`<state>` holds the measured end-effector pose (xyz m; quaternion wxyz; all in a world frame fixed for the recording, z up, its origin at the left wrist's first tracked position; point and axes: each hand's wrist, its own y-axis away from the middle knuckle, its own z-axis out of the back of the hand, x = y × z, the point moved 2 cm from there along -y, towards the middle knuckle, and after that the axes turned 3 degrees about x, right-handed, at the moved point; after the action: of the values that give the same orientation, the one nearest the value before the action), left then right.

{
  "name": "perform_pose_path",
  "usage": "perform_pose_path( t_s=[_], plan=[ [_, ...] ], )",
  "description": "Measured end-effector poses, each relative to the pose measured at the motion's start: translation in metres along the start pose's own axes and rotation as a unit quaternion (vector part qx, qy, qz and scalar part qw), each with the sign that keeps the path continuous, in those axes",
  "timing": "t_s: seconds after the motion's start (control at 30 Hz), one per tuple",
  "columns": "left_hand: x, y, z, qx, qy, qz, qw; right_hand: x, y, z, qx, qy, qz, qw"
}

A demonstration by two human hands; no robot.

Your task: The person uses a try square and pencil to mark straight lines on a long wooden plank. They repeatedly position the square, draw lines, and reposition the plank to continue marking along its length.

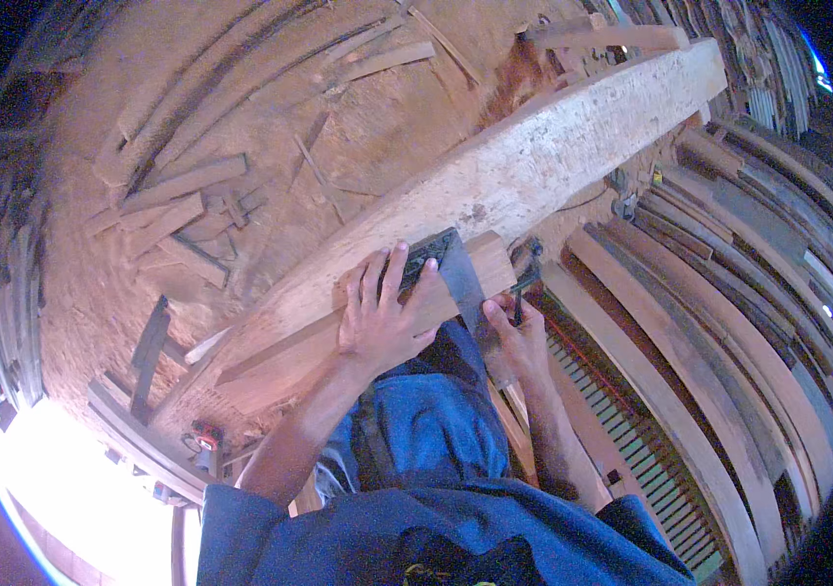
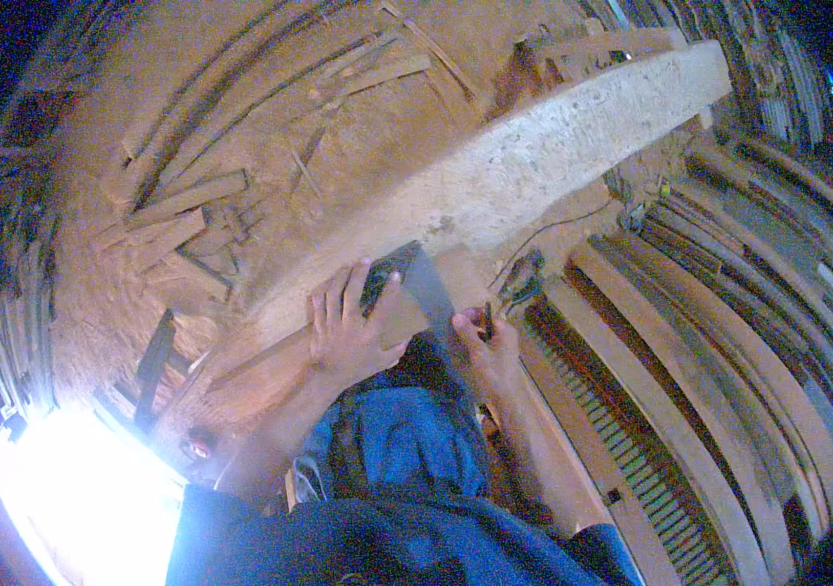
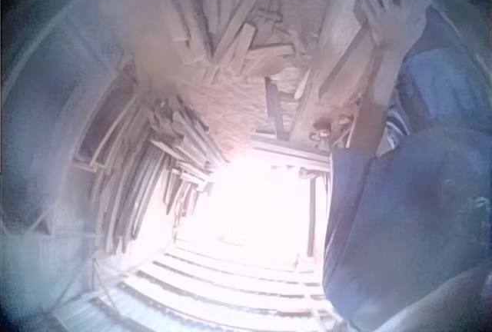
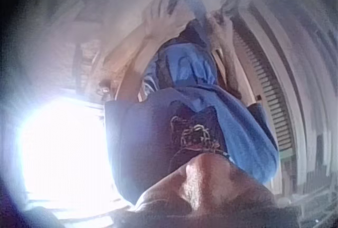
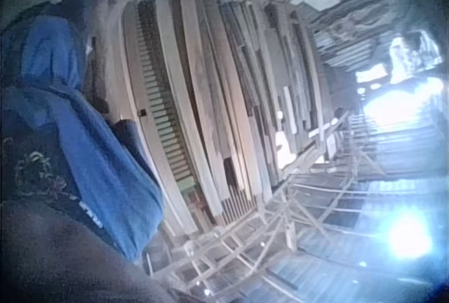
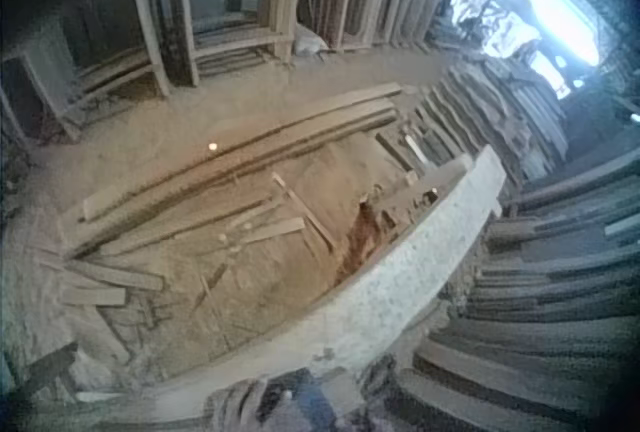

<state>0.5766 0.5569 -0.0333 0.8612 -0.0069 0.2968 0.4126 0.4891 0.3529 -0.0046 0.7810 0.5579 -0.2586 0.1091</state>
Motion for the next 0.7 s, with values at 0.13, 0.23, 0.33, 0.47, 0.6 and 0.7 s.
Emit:
perform_pose_path(
  t_s=[0.13, 0.23, 0.33, 0.47, 0.6, 0.7],
  plan=[
    [0.0, -0.002, -0.004, -0.038, -0.006, -0.007, 0.999, -0.003, -0.007, 0.0, 0.0, -0.021, -0.007, 1.0],
    [-0.001, -0.001, -0.005, -0.026, -0.004, 0.0, 1.0, -0.008, -0.009, 0.002, -0.011, -0.011, -0.015, 1.0],
    [-0.001, -0.002, -0.005, -0.027, -0.009, 0.001, 1.0, -0.011, -0.01, 0.003, -0.001, -0.031, -0.025, 0.999],
    [-0.002, -0.002, -0.004, -0.016, -0.016, 0.003, 1.0, -0.012, -0.013, 0.004, 0.004, -0.007, -0.018, 1.0],
    [-0.001, -0.003, -0.003, -0.009, -0.01, 0.002, 1.0, -0.01, -0.013, 0.006, 0.008, 0.004, -0.009, 1.0],
    [-0.002, -0.003, -0.003, -0.001, -0.01, 0.004, 1.0, -0.011, -0.014, 0.006, 0.014, 0.031, -0.022, 0.999]
  ],
)
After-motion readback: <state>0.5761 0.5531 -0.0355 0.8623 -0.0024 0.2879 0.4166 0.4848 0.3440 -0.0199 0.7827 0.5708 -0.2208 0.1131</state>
